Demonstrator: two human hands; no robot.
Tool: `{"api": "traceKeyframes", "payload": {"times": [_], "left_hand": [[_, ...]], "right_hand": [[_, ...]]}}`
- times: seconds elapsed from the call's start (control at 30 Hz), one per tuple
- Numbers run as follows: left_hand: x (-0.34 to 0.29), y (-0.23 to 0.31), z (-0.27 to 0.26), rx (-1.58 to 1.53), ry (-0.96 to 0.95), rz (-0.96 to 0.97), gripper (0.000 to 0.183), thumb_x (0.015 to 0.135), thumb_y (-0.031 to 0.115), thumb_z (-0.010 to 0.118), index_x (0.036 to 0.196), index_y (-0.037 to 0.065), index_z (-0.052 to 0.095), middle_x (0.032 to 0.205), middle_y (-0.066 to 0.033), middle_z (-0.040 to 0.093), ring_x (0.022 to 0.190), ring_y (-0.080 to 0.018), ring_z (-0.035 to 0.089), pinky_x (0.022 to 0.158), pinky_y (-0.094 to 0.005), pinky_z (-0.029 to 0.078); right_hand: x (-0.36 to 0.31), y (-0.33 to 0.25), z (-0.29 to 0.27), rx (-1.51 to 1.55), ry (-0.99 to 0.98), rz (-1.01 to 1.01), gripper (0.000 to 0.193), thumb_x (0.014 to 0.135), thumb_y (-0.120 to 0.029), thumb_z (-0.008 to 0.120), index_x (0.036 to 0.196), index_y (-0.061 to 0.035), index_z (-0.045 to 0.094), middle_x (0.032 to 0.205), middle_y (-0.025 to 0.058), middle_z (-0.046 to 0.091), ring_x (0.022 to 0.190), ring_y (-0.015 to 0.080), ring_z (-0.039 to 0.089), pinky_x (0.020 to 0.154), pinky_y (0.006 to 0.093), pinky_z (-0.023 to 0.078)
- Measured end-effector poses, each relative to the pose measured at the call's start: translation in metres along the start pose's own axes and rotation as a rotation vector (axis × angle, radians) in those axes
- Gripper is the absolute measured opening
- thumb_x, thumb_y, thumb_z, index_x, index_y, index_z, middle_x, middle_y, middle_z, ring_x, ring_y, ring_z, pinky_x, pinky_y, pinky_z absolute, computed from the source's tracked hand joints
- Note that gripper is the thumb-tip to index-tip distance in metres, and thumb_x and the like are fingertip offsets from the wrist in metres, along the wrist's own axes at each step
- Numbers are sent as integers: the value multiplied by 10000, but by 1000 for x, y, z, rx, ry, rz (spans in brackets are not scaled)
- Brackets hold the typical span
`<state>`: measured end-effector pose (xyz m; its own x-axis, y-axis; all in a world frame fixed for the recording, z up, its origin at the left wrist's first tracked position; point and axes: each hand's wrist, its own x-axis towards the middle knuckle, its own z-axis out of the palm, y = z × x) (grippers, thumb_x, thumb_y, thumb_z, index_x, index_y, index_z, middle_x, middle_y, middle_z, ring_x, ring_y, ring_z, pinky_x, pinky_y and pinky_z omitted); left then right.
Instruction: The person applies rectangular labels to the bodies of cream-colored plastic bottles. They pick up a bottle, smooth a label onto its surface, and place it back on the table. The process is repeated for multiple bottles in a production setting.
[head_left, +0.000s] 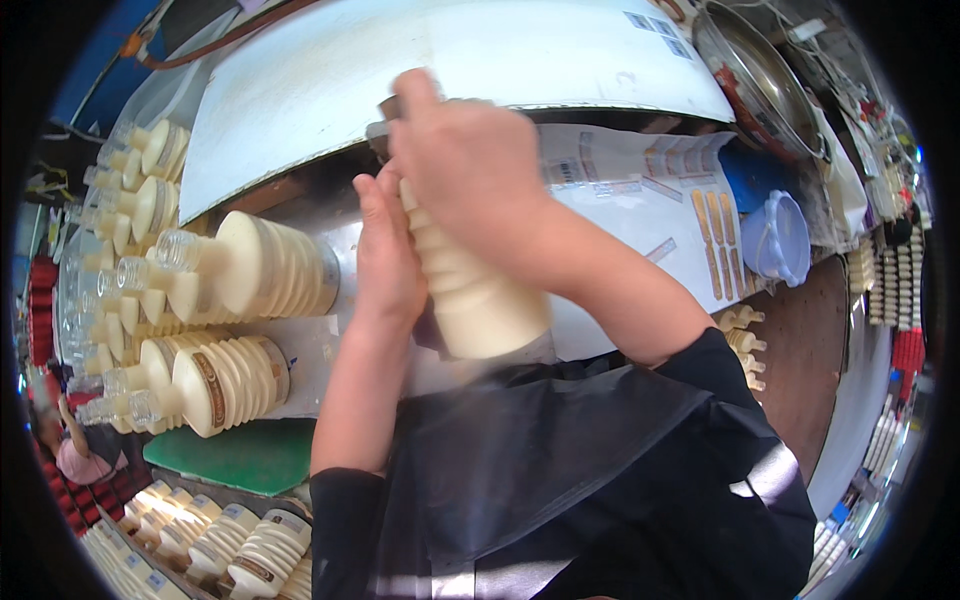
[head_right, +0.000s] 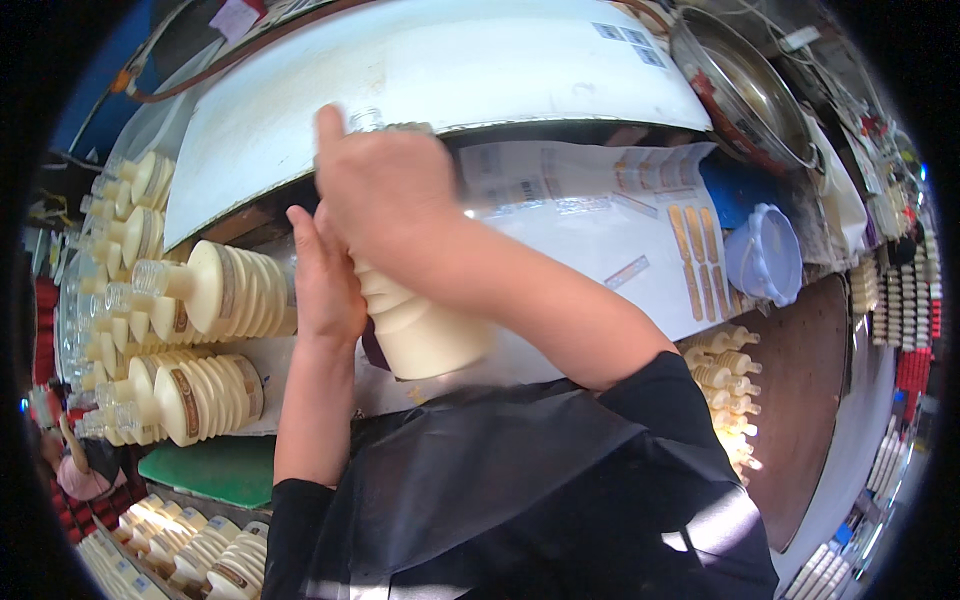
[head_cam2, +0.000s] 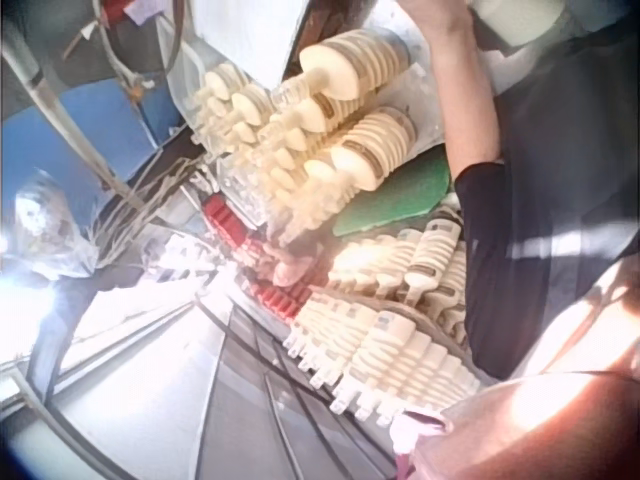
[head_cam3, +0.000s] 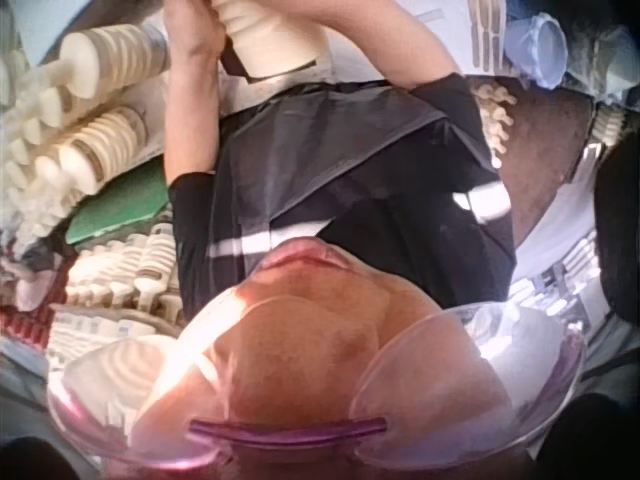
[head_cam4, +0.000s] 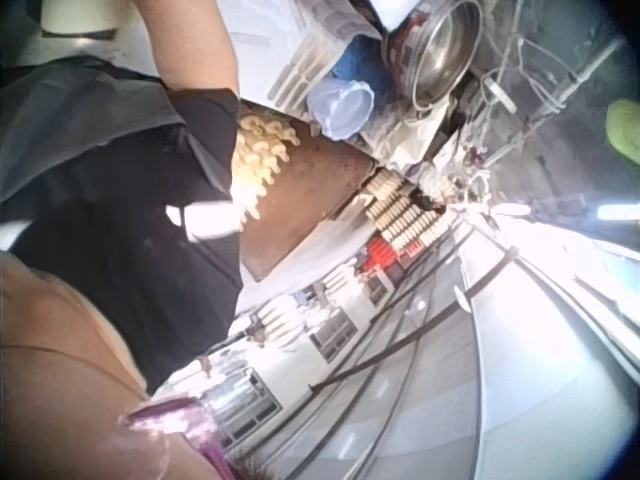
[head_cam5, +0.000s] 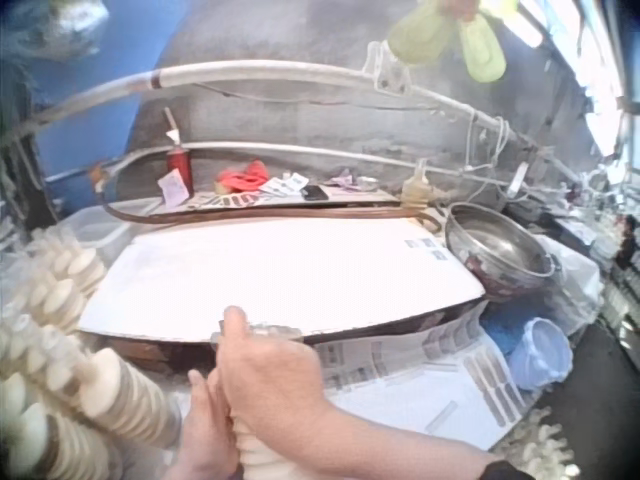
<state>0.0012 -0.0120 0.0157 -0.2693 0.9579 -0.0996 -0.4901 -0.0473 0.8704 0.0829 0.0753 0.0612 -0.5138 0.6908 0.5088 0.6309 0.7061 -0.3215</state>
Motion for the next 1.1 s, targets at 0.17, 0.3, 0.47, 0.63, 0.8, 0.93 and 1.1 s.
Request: {"api": "traceKeyframes", "payload": {"times": [0.17, 0.3, 0.47, 0.63, 0.8, 0.93, 1.1], "left_hand": [[-18, -10, -5, 339, -1, 110, 738, 1079, 558, 362, 1600, 39, 299, 1596, -134, 386, 1467, -278, 380, 1219, -419, 281], [-36, -20, -13, 905, -51, 290, 968, 929, 490, 653, 1634, 8, 196, 1622, -293, 258, 1491, -405, 313, 1223, -462, 268], [-38, -32, -10, 659, -6, 257, 963, 940, 406, 674, 1643, -3, 157, 1594, -268, 351, 1452, -357, 386, 1215, -435, 286], [-41, -32, -7, 576, 31, 200, 965, 947, 329, 684, 1650, -2, 112, 1616, -247, 327, 1462, -318, 373, 1219, -415, 278], [-43, -28, -7, 495, 73, 132, 932, 939, 190, 678, 1645, -16, 106, 1599, -241, 352, 1443, -309, 399, 1210, -408, 295], [-43, -25, -4, 523, 83, 136, 901, 922, 87, 663, 1642, -10, 131, 1569, -240, 386, 1406, -298, 443, 1185, -400, 335], [-46, -25, -3, 504, 124, 121, 886, 918, 62, 628, 1652, 41, 132, 1532, -231, 422, 1364, -292, 476, 1163, -391, 357]], "right_hand": [[-5, 5, -4, 15, 4, 13, 218, 956, -227, 629, 1102, -77, 567, 628, 111, 666, 577, 338, 682, 561, 450, 539], [-22, 47, -15, 181, 55, 256, 299, 987, -284, 614, 1200, -77, 583, 737, 143, 706, 703, 357, 704, 669, 447, 546], [-37, 77, -8, 333, 54, 401, 313, 982, -269, 616, 1213, -62, 574, 807, 172, 731, 772, 390, 716, 709, 490, 553], [-45, 80, -14, 536, 188, 312, 359, 957, -244, 642, 1237, -37, 555, 826, 209, 717, 810, 409, 706, 739, 491, 541], [-48, 75, -12, 635, 171, 411, 348, 957, -242, 680, 1241, -58, 598, 906, 141, 734, 783, 263, 695, 745, 357, 535], [-68, 99, -11, 648, 132, 449, 303, 979, -194, 644, 1248, -57, 629, 1032, 130, 734, 920, 238, 701, 851, 337, 538], [-113, 160, -48, 939, 31, 660, 242, 1002, -155, 591, 1198, -51, 688, 1126, 55, 696, 1036, 158, 647, 929, 296, 521]]}}
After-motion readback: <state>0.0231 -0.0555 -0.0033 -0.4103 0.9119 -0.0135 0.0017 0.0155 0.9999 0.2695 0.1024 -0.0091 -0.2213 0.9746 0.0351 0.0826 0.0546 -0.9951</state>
